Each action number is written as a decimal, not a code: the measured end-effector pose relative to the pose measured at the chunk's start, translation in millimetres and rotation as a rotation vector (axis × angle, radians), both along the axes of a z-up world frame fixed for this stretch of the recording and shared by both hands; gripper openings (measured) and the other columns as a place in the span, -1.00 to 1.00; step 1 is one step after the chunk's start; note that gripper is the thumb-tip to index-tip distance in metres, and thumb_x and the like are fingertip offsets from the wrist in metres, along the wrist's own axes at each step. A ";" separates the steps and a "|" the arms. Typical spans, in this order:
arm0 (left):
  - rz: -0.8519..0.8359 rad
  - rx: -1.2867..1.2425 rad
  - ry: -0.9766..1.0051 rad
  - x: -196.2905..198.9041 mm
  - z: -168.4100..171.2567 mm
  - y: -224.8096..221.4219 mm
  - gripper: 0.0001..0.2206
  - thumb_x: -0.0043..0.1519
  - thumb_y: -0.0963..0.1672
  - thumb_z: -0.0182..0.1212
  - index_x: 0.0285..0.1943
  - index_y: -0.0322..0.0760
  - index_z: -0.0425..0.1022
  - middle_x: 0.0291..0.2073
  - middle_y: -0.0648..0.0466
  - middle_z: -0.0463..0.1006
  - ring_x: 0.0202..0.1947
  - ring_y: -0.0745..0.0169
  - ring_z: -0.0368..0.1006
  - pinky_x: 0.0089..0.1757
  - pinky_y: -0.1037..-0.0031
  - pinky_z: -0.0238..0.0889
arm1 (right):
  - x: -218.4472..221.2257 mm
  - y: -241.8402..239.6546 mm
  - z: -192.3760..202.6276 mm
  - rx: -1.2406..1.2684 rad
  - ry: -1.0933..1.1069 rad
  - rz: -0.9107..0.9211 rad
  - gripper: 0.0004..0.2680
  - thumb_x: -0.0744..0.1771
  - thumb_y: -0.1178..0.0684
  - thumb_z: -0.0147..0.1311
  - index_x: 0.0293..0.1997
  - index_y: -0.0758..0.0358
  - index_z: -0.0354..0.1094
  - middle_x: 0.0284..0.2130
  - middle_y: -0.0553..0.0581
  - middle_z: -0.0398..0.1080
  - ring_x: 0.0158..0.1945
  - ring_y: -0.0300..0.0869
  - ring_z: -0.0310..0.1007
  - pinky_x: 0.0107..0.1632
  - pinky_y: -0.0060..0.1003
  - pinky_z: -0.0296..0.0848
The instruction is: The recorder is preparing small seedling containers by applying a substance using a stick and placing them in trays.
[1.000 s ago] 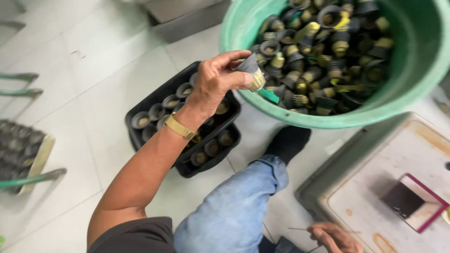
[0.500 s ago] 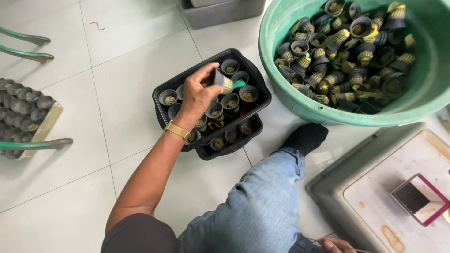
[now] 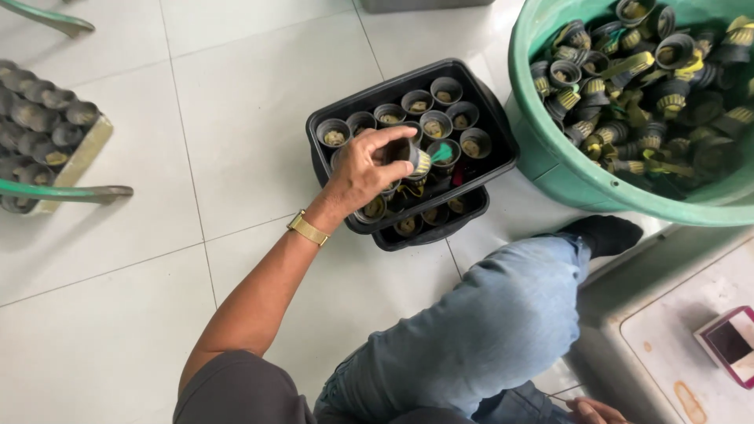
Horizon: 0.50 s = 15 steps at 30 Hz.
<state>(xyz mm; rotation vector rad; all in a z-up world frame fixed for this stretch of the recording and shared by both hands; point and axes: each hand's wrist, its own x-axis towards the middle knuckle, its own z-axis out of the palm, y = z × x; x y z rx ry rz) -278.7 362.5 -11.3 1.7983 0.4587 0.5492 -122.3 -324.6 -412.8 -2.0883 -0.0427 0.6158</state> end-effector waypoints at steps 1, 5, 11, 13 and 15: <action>-0.030 0.039 -0.034 0.5 -6.3 0.9 -0.51 0.08 -0.13 0.34 0.23 -0.38 0.52 0.00 -0.09 0.56 -0.07 0.20 0.63 -0.02 0.48 0.54 | -0.2 -5.5 -0.1 -0.028 0.036 0.011 -0.75 0.34 0.01 0.16 -0.11 0.50 0.55 -0.22 0.34 0.63 -0.11 0.09 0.61 0.08 0.01 0.54; -0.107 0.270 -0.100 -4.3 -39.4 6.1 -0.45 0.09 -0.15 0.37 0.29 -0.45 0.37 0.12 -0.13 0.51 0.12 0.03 0.54 0.12 0.36 0.46 | 4.2 -41.2 -32.9 -0.082 0.051 0.024 -0.73 0.34 0.03 0.15 -0.06 0.54 0.55 -0.21 0.43 0.62 -0.08 0.12 0.62 0.13 0.00 0.53; -0.163 0.488 0.056 -7.2 -51.6 5.6 -0.48 0.04 -0.15 0.39 0.21 -0.45 0.41 0.13 -0.14 0.45 0.11 -0.11 0.48 0.09 0.27 0.40 | -4.4 -34.4 -4.2 -0.127 0.090 0.021 -0.72 0.36 0.02 0.14 -0.05 0.56 0.52 -0.21 0.40 0.62 -0.07 0.09 0.63 0.13 -0.03 0.52; -0.180 0.481 0.089 -4.5 -51.1 5.5 -0.47 0.04 -0.16 0.38 0.22 -0.45 0.40 0.14 -0.13 0.45 0.10 -0.10 0.48 0.08 0.27 0.41 | -12.7 -27.8 0.8 -0.111 0.101 0.008 -0.73 0.35 0.04 0.13 -0.07 0.57 0.54 -0.22 0.41 0.63 -0.09 0.10 0.63 0.12 -0.03 0.53; -0.203 0.472 0.122 -1.8 -54.2 3.5 -0.46 0.04 -0.16 0.36 0.24 -0.44 0.40 0.14 -0.12 0.44 0.08 -0.09 0.48 0.06 0.27 0.41 | -27.9 -21.8 12.5 -0.098 0.113 -0.009 -0.75 0.35 0.06 0.12 -0.09 0.57 0.56 -0.24 0.42 0.63 -0.10 0.11 0.64 0.10 -0.03 0.54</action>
